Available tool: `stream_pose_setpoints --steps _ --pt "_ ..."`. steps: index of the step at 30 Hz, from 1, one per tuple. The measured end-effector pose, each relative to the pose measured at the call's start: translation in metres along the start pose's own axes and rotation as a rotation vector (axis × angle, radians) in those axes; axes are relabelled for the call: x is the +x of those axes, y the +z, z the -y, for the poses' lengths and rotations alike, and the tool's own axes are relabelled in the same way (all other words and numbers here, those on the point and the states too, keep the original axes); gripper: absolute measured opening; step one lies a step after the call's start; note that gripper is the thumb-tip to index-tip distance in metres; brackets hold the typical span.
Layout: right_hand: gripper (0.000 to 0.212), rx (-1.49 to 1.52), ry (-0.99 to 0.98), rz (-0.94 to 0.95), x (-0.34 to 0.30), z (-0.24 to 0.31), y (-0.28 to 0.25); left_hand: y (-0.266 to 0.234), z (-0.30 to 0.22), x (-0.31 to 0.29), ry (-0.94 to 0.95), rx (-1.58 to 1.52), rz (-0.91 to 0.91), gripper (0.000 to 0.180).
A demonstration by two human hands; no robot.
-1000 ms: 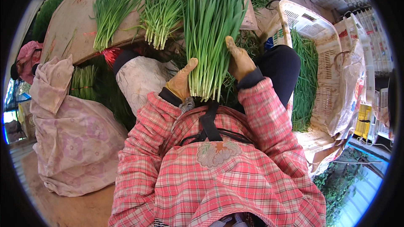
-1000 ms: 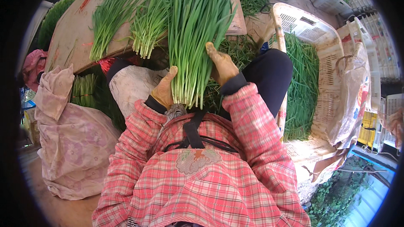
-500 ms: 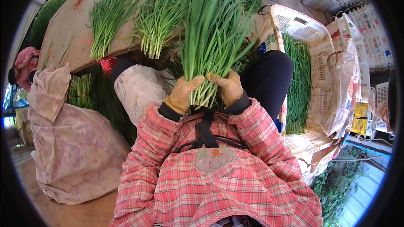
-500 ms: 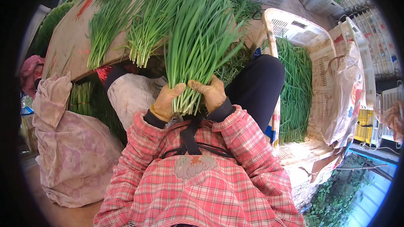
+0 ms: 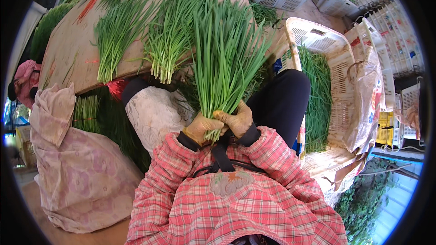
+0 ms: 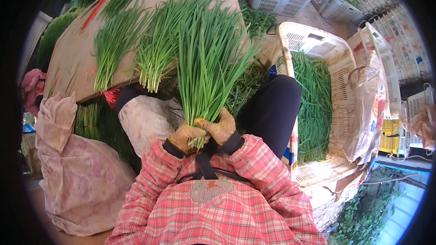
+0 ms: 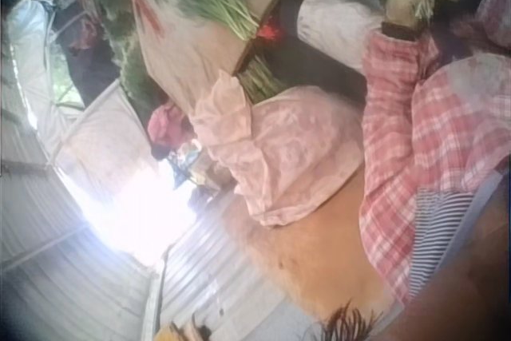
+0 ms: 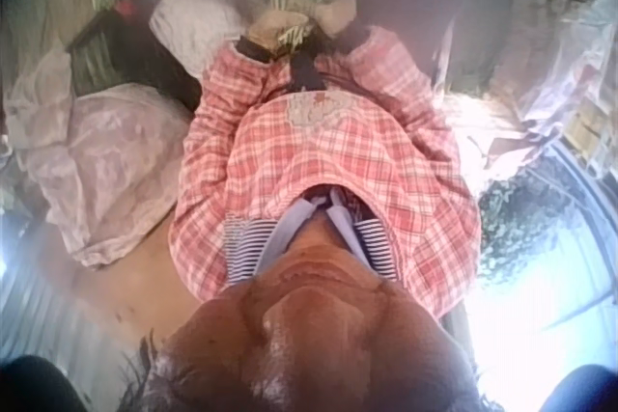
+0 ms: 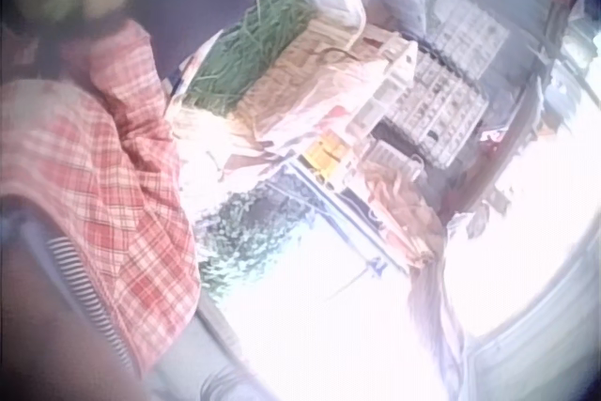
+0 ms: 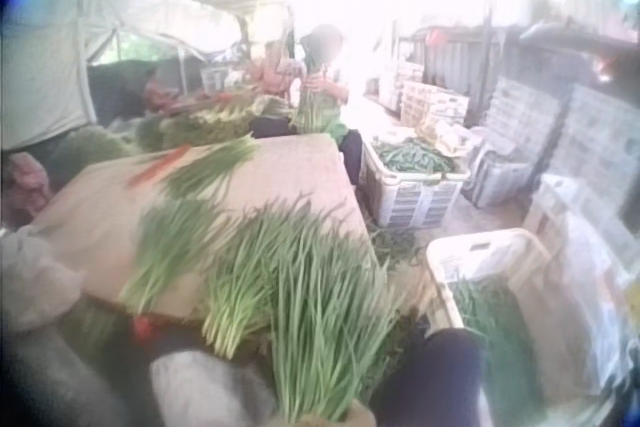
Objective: The person sorts and bundles green onions by hand, removing loose leaves and aligning the stalks.
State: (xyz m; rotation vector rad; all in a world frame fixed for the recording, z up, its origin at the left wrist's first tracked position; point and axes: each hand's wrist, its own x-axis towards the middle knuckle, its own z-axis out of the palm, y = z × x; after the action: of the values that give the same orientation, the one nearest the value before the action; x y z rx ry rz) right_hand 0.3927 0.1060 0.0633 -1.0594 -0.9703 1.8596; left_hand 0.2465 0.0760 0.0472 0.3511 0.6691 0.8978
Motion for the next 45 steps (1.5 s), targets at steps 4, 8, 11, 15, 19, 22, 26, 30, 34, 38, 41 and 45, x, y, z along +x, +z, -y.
stream_pose_setpoints --steps 4,8,11,15,19,22,26,30,34,38,41,45 --pt "0.042 0.097 -0.036 0.064 0.004 -0.004 -0.002 0.005 0.003 -0.005 0.148 0.242 -0.071 0.032" --pt "0.036 0.114 0.071 0.060 0.005 0.003 0.002 0.003 0.010 -0.004 0.255 0.348 -0.153 0.031" --pt "0.032 0.146 0.024 0.019 0.003 0.004 0.009 0.000 0.004 -0.007 0.213 0.347 -0.085 0.032" --pt "0.036 0.104 -0.057 -0.001 0.002 0.009 0.019 0.006 -0.010 -0.014 0.160 0.306 -0.068 0.033" --pt "0.048 -0.020 -0.127 0.015 0.002 0.012 0.030 0.002 -0.017 -0.023 0.234 0.256 -0.098 0.033" --pt "0.051 -0.125 -0.168 0.086 -0.002 0.030 0.038 0.002 -0.028 -0.033 0.282 0.279 -0.139 0.036" --pt "0.047 -0.405 0.176 0.161 -0.020 0.045 0.013 0.008 -0.046 -0.045 0.212 0.294 -0.098 0.036" --pt "0.026 -0.201 0.015 0.024 -0.032 0.084 -0.004 0.007 -0.045 -0.055 0.206 0.358 -0.097 0.036" --pt "0.037 -0.126 -0.156 -0.137 -0.002 0.127 0.006 0.014 -0.042 -0.063 0.203 0.510 -0.135 0.033" --pt "0.022 -0.093 -0.105 -0.120 0.014 0.119 0.002 0.017 -0.040 -0.068 0.183 0.555 -0.177 0.033" --pt "0.014 -0.131 -0.083 -0.092 0.006 0.119 -0.007 0.011 -0.032 -0.069 0.252 0.502 -0.222 0.038" --pt "0.012 -0.401 -0.213 0.006 -0.008 0.123 -0.037 0.007 -0.030 -0.076 0.209 0.421 -0.299 0.045"
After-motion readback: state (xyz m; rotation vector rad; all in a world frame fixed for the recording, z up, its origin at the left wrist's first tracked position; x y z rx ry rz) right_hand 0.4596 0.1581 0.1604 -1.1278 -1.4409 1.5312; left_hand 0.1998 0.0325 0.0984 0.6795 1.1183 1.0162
